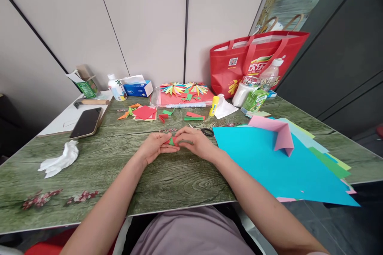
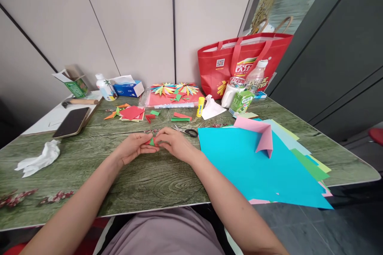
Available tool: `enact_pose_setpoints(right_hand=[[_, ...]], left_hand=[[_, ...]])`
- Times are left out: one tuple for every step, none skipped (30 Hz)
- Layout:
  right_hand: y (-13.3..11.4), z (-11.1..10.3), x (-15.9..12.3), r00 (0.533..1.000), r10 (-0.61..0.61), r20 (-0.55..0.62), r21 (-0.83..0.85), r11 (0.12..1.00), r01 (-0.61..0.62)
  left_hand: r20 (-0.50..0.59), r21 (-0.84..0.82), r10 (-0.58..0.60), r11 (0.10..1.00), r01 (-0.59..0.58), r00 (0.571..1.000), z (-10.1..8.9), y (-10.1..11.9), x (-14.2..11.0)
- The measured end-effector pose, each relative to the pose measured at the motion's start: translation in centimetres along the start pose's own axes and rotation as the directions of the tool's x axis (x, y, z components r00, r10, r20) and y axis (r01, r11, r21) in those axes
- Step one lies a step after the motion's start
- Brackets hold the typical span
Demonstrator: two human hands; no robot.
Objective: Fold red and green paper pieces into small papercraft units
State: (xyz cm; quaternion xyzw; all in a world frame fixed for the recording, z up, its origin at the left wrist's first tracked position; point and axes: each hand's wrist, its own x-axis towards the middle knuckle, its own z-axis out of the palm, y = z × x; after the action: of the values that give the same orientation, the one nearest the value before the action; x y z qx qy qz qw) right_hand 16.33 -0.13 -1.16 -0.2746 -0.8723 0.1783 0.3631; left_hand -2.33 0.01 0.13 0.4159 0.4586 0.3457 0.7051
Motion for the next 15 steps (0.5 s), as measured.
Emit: enact_pose_setpoints(right_hand=[[0.1,0.2,0.0,1.0,-0.012,0.006,0.016,1.0,0.012],[0.2,0.4,-0.1,1.0,-0.017,0.013,0.028,0.999,0.016],[0.4,0.5,-0.1,1.0,-0.016,0.015,0.037,0.999,0.015],[0.5,0.5,-0.1,1.0,-0.009,0.012,0.047,0.999,0.009],[0.5,0.5,-0.1,1.0,0.001,0.004,0.057,0.998,-0.001],[0.5,0.5,-0.1,1.0,0.016,-0.009,0.069,0.997,-0.015],[0.4,0.5,0.0,0.999,0.035,-0.025,0.086,0.996,-0.033],[0.3,0.6,0.0,0.997,0.057,-0.043,0.108,0.993,-0.052],[0.2,0.7,0.1,0.995,0.083,-0.061,0.133,0.988,-0.074],[0.1,0.8,0.2,0.991,0.11,-0.081,0.157,0.983,-0.097],[-0.1,0.9,0.3,0.985,0.139,-0.098,0.176,0.977,-0.12],[-0.2,1.0,0.4,0.979,0.168,-0.115,0.189,0.971,-0.145],[-0.3,1.1,0.4,0.972,0.196,-0.132,0.2,0.965,-0.167],[-0.3,1.3,0.4,0.964,0.222,-0.148,0.213,0.959,-0.188],[-0.3,1.4,0.4,0.955,0.245,-0.164,0.23,0.952,-0.204]], left_hand=[[0.031,0.015,0.0,1.0,0.0,1.0,-0.1,0.0,0.0],[0.063,0.03,0.002,1.0,-0.004,0.998,-0.1,0.0,-0.1],[0.097,0.043,0.004,0.999,-0.009,0.995,-0.2,0.0,-0.1],[0.131,0.05,0.008,0.999,-0.015,0.991,-0.2,0.0,-0.2],[0.162,0.052,0.013,0.998,-0.022,0.987,-0.2,0.0,-0.3],[0.185,0.051,0.017,0.998,-0.027,0.983,-0.1,0.0,-0.4],[0.198,0.045,0.026,0.998,-0.035,0.98,-0.1,0.0,-0.4],[0.2,0.035,0.038,0.998,-0.046,0.979,0.0,-0.1,-0.5],[0.193,0.023,0.052,0.998,-0.058,0.98,0.0,-0.1,-0.5],[0.18,0.014,0.066,0.998,-0.069,0.982,0.1,-0.1,-0.5],[0.161,0.009,0.078,0.997,-0.081,0.984,0.2,-0.2,-0.6],[0.142,0.012,0.09,0.996,-0.093,0.986,0.3,-0.2,-0.6],[0.124,0.02,0.101,0.994,-0.104,0.987,0.4,-0.3,-0.6],[0.11,0.027,0.113,0.993,-0.117,0.987,0.5,-0.3,-0.6],[0.1,0.03,0.129,0.991,-0.132,0.987,0.6,-0.3,-0.6]])
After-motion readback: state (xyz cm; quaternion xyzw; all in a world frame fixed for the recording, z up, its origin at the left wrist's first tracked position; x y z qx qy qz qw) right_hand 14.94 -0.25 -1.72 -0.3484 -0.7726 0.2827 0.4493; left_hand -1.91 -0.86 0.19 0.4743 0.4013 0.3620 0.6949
